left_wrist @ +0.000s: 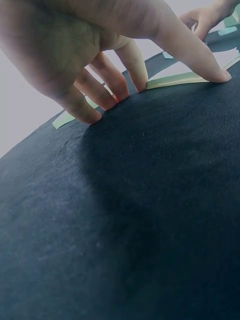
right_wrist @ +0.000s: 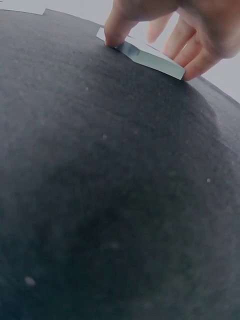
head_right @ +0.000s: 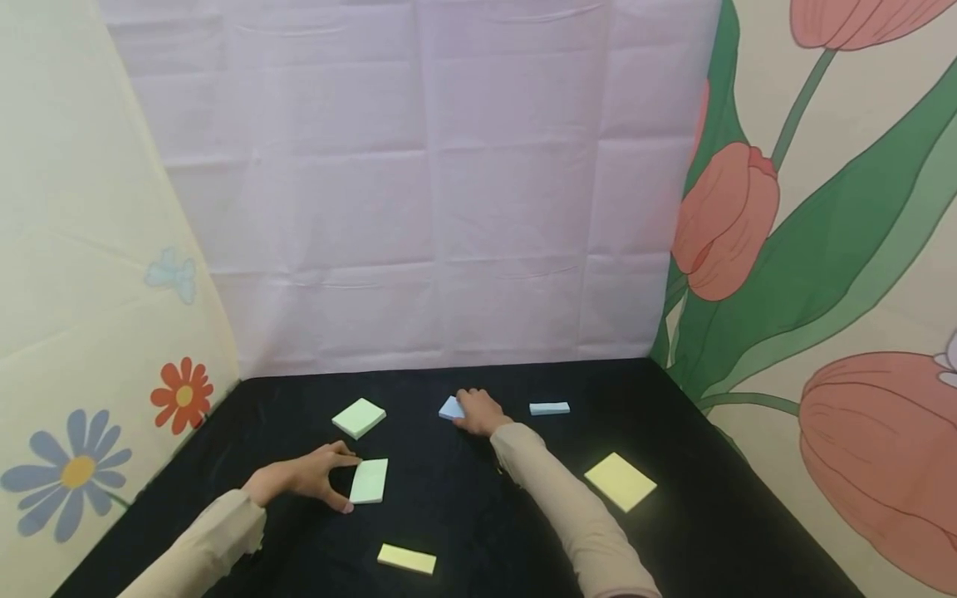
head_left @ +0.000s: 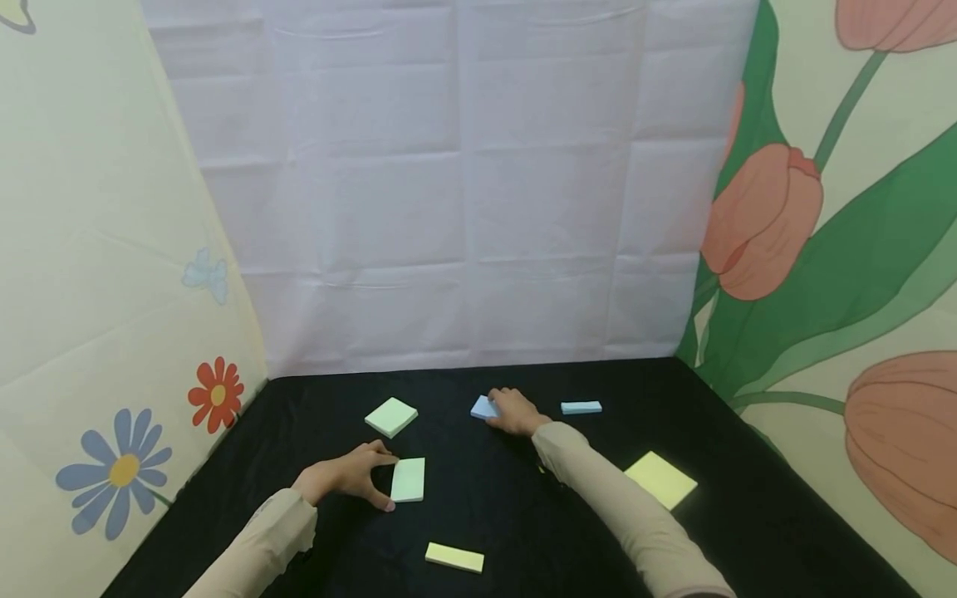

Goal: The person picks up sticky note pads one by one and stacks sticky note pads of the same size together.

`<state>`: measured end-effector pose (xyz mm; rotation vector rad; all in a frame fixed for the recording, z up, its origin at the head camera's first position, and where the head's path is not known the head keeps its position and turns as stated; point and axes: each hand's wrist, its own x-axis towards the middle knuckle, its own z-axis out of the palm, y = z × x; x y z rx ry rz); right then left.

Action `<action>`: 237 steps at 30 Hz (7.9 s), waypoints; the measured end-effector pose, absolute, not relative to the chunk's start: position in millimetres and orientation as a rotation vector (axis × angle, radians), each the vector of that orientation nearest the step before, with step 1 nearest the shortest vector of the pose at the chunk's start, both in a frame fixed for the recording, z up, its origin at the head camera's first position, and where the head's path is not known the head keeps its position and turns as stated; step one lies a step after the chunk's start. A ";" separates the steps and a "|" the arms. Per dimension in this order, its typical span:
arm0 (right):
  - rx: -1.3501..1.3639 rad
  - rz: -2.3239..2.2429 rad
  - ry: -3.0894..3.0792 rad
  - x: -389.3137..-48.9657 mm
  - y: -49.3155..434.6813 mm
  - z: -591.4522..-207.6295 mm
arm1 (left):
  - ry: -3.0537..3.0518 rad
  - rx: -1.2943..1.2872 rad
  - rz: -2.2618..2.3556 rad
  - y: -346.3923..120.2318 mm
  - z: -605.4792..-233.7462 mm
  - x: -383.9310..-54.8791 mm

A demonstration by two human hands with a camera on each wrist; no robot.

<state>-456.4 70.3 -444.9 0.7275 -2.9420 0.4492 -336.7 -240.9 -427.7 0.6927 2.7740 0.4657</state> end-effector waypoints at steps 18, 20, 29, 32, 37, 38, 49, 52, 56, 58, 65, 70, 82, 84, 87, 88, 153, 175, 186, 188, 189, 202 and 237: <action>0.696 0.489 -2.915 -457.4 70.8 -443.6 | 2.771 0.643 0.484 -240.8 -425.7 -335.0; 0.678 0.517 -2.922 -456.5 70.7 -442.5 | 2.771 0.649 0.483 -241.1 -426.1 -335.1; 0.619 0.629 -2.964 -455.5 67.3 -443.4 | 2.769 0.633 0.490 -240.7 -425.8 -334.6; 0.626 0.624 -2.980 -455.0 66.4 -442.8 | 2.770 0.640 0.488 -240.5 -425.5 -334.2; 0.641 0.629 -3.017 -453.4 65.4 -439.8 | 2.780 0.650 0.485 -240.4 -425.3 -332.8; 0.645 0.631 -3.024 -453.1 65.2 -439.4 | 2.782 0.653 0.483 -240.4 -425.5 -332.8; 0.643 0.701 -3.060 -448.7 65.0 -434.6 | 2.779 0.656 0.478 -240.4 -425.2 -332.8; 0.630 0.693 -3.048 -448.7 64.9 -434.5 | 2.779 0.672 0.482 -240.4 -424.5 -331.5; 0.591 0.674 -3.029 -449.9 64.6 -435.6 | 2.765 0.682 0.490 -240.0 -423.3 -331.0; 0.567 0.675 -3.029 -450.9 64.9 -436.1 | 2.756 0.687 0.477 -239.9 -423.1 -331.9; 0.510 0.782 -3.020 -454.3 69.4 -436.5 | 2.762 0.657 0.478 -239.7 -423.5 -333.3; 0.507 0.828 -2.984 -454.1 73.8 -435.6 | 2.766 0.656 0.480 -239.5 -423.1 -331.7; 0.506 0.878 -2.946 -457.4 81.6 -433.1 | 2.780 0.674 0.470 -239.4 -422.6 -330.4; 0.501 0.889 -2.947 -457.9 82.9 -433.0 | 2.779 0.675 0.471 -239.5 -422.5 -330.7; 0.488 0.920 -2.946 -457.1 84.3 -432.4 | 2.771 0.659 0.476 -240.1 -422.2 -331.8; 0.484 0.935 -2.946 -456.4 84.8 -431.8 | 2.767 0.653 0.481 -240.2 -422.3 -332.3; 0.605 1.293 -2.981 -438.5 96.8 -424.5 | 2.784 0.643 0.481 -238.2 -421.6 -329.3; 0.708 1.345 -2.990 -429.5 80.3 -433.1 | 2.762 0.608 0.522 -239.2 -421.0 -328.2; 0.752 1.395 -2.998 -422.9 73.3 -433.8 | 2.729 0.629 0.538 -240.5 -422.0 -329.4; 0.756 1.391 -3.002 -421.4 72.1 -433.1 | 2.724 0.625 0.543 -241.1 -422.6 -329.8; 0.763 1.388 -3.001 -420.6 71.4 -432.9 | 2.722 0.616 0.555 -241.2 -422.6 -329.6; 0.800 1.446 -3.005 -415.5 63.3 -431.4 | 2.737 0.623 0.544 -240.6 -422.0 -330.5; 0.939 1.627 -2.988 -403.7 31.0 -432.4 | 2.765 0.620 0.550 -239.2 -423.0 -327.4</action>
